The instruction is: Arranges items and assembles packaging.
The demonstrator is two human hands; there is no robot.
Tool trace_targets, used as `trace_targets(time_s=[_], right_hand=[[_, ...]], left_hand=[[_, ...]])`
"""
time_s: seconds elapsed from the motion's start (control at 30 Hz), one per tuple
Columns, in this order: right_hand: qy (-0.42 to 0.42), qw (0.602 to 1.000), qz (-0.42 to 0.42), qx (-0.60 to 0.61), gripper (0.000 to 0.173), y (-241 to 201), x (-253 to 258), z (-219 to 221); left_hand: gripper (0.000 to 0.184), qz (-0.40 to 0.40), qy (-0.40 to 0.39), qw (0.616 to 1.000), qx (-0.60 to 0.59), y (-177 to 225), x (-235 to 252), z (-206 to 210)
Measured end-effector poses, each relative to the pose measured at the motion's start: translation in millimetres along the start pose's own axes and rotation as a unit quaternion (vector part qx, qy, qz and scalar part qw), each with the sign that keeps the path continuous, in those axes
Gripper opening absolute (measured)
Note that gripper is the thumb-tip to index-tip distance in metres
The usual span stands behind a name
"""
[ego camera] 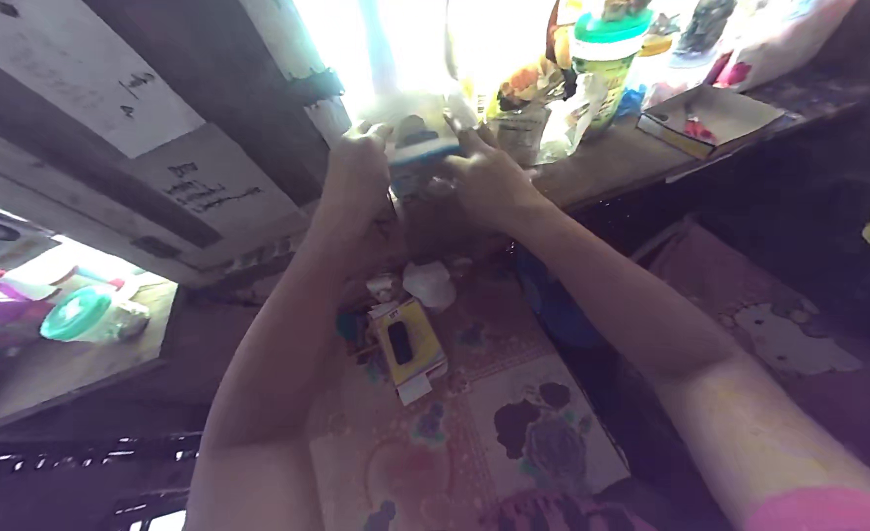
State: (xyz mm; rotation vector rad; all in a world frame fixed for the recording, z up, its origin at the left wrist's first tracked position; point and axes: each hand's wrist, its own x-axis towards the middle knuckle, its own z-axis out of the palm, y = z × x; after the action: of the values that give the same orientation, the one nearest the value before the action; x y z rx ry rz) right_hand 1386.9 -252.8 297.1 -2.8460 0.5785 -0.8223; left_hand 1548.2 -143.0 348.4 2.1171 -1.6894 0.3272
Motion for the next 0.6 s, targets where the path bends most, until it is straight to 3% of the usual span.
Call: trace_targets(time_s=[0.1,0.23,0.47,0.53,0.6], right_hand=[[0.079,0.991,-0.027,0.102,0.014,3,-49,17],[0.043,0.983,0.02,0.175,0.013,6,-94,35],[0.082,0.961,-0.017,0.262,0.019,16,-93,43],[0.099,0.957,-0.018,0.27,0.021,17,-87,39],[0.118,0.956,-0.024,0.266,0.02,20,-82,36]], left_hand=[[0.031,0.019,0.015,1.0,-0.01,13,-27,3],[0.031,-0.006,-0.001,1.0,-0.013,29,-58,15],[0.031,-0.014,-0.025,0.999,0.044,40,-50,42],[0.037,-0.054,-0.119,0.989,0.068,57,-32,44],[0.035,-0.116,-0.275,0.945,0.131,72,-2,47]])
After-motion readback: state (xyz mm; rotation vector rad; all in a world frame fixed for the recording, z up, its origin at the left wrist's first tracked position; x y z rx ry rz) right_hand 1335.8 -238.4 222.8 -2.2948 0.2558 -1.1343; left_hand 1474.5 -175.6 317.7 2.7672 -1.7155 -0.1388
